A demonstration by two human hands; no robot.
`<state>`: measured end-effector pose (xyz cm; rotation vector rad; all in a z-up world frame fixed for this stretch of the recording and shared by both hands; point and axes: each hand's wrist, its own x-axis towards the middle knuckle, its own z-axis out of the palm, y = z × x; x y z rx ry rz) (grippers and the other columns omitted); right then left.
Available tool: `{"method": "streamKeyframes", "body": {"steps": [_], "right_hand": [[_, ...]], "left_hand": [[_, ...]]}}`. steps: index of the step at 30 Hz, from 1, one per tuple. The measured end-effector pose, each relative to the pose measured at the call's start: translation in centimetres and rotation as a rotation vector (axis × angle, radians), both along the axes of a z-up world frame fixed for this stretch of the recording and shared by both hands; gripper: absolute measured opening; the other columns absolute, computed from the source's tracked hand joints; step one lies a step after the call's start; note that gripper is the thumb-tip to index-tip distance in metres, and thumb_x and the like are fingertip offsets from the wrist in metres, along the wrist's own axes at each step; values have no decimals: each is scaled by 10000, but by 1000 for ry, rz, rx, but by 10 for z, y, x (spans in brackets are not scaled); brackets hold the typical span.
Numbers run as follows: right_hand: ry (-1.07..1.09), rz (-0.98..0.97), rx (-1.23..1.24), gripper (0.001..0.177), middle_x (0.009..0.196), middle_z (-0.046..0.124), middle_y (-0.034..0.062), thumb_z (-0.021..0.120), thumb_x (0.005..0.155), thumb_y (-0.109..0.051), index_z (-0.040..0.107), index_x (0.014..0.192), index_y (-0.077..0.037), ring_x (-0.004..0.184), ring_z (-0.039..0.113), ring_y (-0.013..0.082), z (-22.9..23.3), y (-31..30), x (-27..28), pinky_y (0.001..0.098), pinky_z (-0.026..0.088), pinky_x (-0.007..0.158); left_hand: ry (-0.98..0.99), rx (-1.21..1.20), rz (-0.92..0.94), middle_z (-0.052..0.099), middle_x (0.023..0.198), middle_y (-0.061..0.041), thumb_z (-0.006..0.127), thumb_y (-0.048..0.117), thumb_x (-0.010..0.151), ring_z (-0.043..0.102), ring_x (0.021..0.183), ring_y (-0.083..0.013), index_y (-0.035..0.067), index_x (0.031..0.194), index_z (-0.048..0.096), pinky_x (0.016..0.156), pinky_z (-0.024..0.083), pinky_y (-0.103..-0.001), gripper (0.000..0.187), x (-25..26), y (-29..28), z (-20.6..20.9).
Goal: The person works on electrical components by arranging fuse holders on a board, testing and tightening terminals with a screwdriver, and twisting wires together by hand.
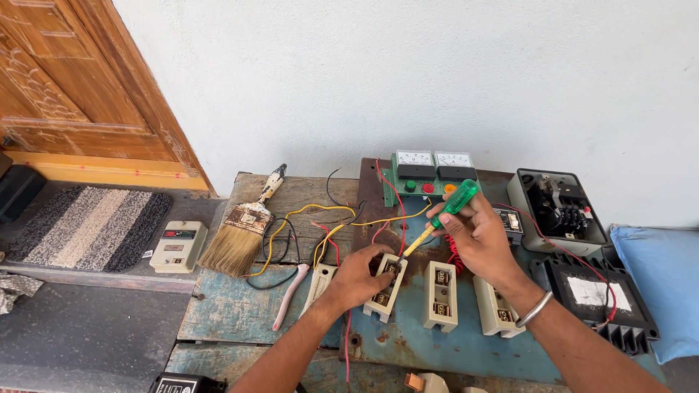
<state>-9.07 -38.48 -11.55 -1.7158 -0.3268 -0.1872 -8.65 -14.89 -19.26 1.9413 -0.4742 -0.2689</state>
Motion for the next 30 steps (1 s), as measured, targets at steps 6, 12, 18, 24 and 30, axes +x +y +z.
{"method": "streamKeyframes", "body": {"steps": [6,12,18,24,30], "right_hand": [[-79,18,-204,309,1085,757,106,608,978,-96,505,1261,-27,941,742,175,9,10,1,314,617,833],[-262,69,-465,288,1028,785,126,687,958,-160,548,1162,-10,955,784,189,18,34,2,329,650,766],[-220,-93,-526,348,927,784,145,734,924,-221,551,1125,-3,812,802,214,36,48,0,341,616,626],[-19,131,-511,161,928,801,93,659,947,-128,604,1076,-51,886,806,197,49,33,6,335,620,751],[-54,517,-524,236,1134,759,139,566,938,-20,621,1167,-40,1133,731,213,49,13,32,398,566,1014]], "left_hand": [[-4,34,17,690,1235,-139,737,163,829,694,1105,-268,44,1316,600,981,519,-346,520,-2,-1,7],[-117,37,92,704,1212,-170,758,140,804,679,1122,-304,26,1280,629,994,507,-362,506,-7,-5,2],[-14,60,127,740,1117,-161,725,153,823,737,988,-278,55,1282,638,917,562,-364,477,-12,-7,2],[-492,72,46,710,1189,-196,801,91,755,648,1036,-378,15,1256,666,935,498,-439,525,-4,-3,-4],[-214,-119,-14,750,933,-113,750,197,925,649,718,-187,9,1111,755,671,515,-344,264,8,-10,17]]}}
